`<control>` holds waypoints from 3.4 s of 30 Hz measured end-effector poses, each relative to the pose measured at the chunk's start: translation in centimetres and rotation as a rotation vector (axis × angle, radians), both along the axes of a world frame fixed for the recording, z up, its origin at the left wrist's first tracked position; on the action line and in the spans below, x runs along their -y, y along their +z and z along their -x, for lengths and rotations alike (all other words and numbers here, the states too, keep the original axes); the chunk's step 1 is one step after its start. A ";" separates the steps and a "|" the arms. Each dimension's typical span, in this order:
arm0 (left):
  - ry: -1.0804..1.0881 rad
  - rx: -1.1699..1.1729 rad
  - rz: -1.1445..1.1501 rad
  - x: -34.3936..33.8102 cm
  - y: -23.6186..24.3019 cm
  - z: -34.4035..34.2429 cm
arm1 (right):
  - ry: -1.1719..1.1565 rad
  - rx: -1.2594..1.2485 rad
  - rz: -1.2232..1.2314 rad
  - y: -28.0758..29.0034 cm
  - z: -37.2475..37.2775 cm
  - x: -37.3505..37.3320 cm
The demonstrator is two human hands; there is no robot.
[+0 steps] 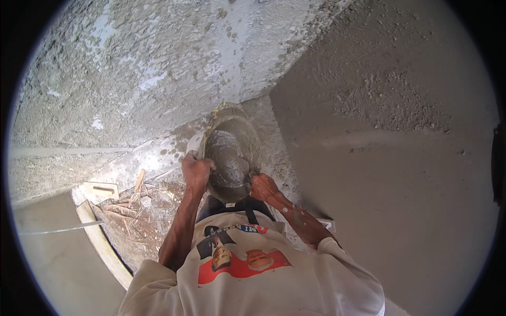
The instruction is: The person applies plaster to a wall. They scoop wet plaster from a bucket using a trowel, transfer it to a wooden float, and smooth it across the wall surface. They repeat this process to cover the lower section of the wall.
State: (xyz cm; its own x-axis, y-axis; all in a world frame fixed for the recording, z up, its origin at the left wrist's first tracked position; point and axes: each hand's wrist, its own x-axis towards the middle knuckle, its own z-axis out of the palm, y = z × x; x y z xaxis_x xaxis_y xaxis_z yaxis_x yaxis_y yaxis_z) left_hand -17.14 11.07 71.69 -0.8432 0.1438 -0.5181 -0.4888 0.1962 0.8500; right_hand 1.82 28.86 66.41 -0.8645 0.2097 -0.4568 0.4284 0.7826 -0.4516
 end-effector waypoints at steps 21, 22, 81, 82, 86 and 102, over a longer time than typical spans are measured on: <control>0.293 0.067 0.024 8.0 -1.5 -1.4 | -0.952 -0.912 -0.097 37.3 -5.1 -21.3; 0.284 0.052 0.030 7.9 -1.8 -1.2 | -0.902 -0.859 -0.118 36.3 -4.9 -20.1; -0.119 -0.176 0.057 -4.5 2.3 -2.2 | 0.143 0.034 -0.188 3.0 -3.0 -2.3; -0.129 -0.184 0.105 -4.6 2.0 -1.7 | 0.138 0.050 -0.129 3.1 -3.2 -2.3; -0.103 -0.198 0.136 -4.7 1.5 -1.2 | 0.143 0.174 0.097 5.1 -1.6 -2.6; 0.333 -0.007 0.101 1.8 0.0 -4.9 | -0.509 0.315 1.168 3.1 -2.0 -18.7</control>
